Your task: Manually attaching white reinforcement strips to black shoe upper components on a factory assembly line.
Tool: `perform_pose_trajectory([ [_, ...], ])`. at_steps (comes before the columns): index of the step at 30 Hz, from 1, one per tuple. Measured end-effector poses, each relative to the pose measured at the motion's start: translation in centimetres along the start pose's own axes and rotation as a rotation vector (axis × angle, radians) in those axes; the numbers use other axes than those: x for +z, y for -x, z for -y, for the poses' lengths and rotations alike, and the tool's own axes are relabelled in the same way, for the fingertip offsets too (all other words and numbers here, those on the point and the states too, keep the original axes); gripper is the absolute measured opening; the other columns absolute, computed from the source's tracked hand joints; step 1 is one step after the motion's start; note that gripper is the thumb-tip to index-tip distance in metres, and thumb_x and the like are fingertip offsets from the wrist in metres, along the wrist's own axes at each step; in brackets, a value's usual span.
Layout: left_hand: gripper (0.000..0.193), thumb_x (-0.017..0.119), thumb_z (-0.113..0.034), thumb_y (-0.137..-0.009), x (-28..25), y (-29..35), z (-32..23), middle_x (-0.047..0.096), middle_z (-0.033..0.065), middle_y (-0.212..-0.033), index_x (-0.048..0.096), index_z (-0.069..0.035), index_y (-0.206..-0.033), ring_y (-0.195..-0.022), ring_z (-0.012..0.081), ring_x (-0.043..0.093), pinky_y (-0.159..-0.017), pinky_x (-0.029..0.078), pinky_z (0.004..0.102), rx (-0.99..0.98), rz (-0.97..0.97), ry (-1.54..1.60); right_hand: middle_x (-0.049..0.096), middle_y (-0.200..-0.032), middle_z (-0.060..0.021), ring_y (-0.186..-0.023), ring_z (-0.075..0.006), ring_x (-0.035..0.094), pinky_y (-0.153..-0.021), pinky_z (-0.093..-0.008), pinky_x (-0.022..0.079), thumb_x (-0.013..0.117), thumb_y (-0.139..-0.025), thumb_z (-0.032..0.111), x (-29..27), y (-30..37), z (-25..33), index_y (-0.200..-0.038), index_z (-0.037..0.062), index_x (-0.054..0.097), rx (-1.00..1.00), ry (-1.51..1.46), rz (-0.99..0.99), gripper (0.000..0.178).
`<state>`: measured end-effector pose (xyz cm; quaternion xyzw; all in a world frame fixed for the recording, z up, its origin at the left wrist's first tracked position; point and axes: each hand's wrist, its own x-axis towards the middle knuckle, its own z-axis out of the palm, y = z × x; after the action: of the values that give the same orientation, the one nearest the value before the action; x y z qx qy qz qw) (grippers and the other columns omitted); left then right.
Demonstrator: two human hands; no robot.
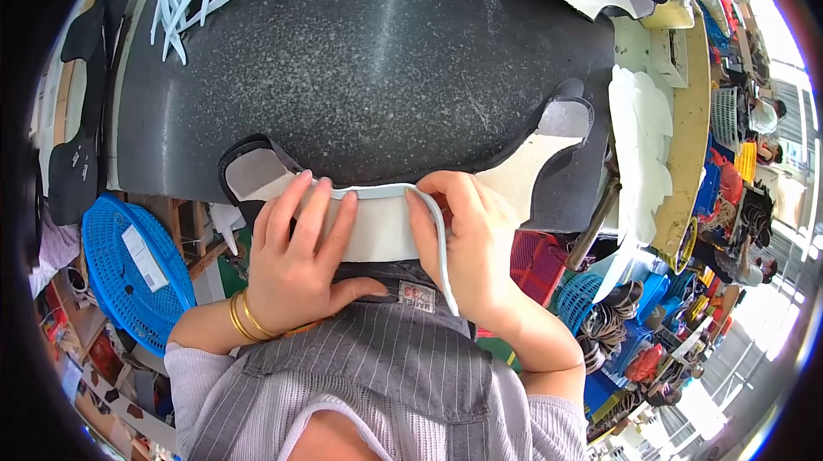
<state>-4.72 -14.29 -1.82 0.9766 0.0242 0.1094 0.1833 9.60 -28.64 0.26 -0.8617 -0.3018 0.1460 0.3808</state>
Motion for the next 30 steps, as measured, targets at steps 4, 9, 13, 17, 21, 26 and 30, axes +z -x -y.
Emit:
perform_pose_trajectory([
  [4,0.056,0.060,-0.046,-0.084,1.4,-1.1,-1.2,0.055,0.0096,-0.132,0.062,-0.005,-0.121,-0.121,0.0251,0.051,-0.094,0.041,0.0373,0.107,-0.090,-0.145,0.060,-0.080,-0.0121,-0.064,-0.0299,0.061,-0.058,-0.0386,0.048,0.069,-0.084,0.011,-0.5,-1.0,0.5,-0.092,0.0043,0.058,0.010,0.102,0.108,0.015],
  [9,0.028,0.061,-0.019,-0.084,1.4,-3.5,2.0,0.061,0.0068,-0.130,0.065,-0.007,-0.110,-0.115,0.0164,0.057,-0.092,0.041,0.0325,0.408,-0.075,-0.141,0.061,-0.083,-0.0133,-0.066,-0.0314,0.062,-0.061,-0.0383,0.050,0.068,-0.084,0.004,-1.9,-0.5,-0.6,-0.094,0.0033,0.063,-0.070,0.053,0.114,0.012],
  [13,0.049,0.066,-0.038,-0.078,-0.5,-4.7,1.7,0.060,0.0070,-0.131,0.062,-0.006,-0.115,-0.114,0.0189,0.057,-0.094,0.041,0.0356,0.371,0.103,-0.054,0.067,-0.090,-0.0111,-0.074,-0.0209,0.067,-0.064,-0.0275,0.052,0.068,-0.083,-0.002,-3.7,1.2,-1.4,-0.098,0.0018,0.068,0.023,-0.049,0.012,0.015],
  [17,0.081,0.059,-0.063,-0.075,-0.1,-4.4,-1.1,0.056,0.0089,-0.131,0.057,-0.003,-0.129,-0.119,0.0223,0.052,-0.098,0.040,0.0393,0.245,0.157,-0.137,0.066,-0.088,-0.0094,-0.073,-0.0166,0.067,-0.065,-0.0257,0.052,0.068,-0.084,-0.001,-3.4,1.3,-2.4,-0.097,0.0008,0.067,0.097,-0.138,-0.035,0.014],
  [21,0.084,0.052,-0.067,-0.078,0.8,-5.0,-3.5,0.054,0.0108,-0.129,0.059,0.001,-0.127,-0.122,0.0248,0.048,-0.099,0.038,0.0409,0.149,0.122,-0.180,0.063,-0.085,-0.0088,-0.071,-0.0176,0.065,-0.064,-0.0273,0.053,0.068,-0.083,0.000,-3.1,0.8,-3.1,-0.096,0.0012,0.066,0.106,-0.180,-0.071,0.013],
  [26,0.080,0.052,-0.065,-0.082,2.9,-5.8,-4.0,0.058,0.0141,-0.132,0.060,0.002,-0.124,-0.123,0.0258,0.050,-0.100,0.039,0.0387,0.278,0.067,-0.086,0.059,-0.079,-0.0070,-0.064,-0.0146,0.059,-0.055,-0.0255,0.049,0.071,-0.081,0.001,-3.4,0.3,-3.8,-0.090,0.0016,0.063,0.124,-0.091,-0.069,0.012],
  [30,0.082,0.052,-0.067,-0.080,1.9,-6.7,-5.1,0.058,0.0151,-0.129,0.061,0.002,-0.123,-0.121,0.0261,0.051,-0.100,0.039,0.0392,0.280,0.141,-0.044,0.062,-0.080,-0.0026,-0.060,-0.0038,0.054,-0.053,-0.0184,0.043,0.072,-0.081,-0.003,-4.6,1.6,-6.5,-0.092,-0.0003,0.064,0.149,-0.309,-0.224,0.014],
])
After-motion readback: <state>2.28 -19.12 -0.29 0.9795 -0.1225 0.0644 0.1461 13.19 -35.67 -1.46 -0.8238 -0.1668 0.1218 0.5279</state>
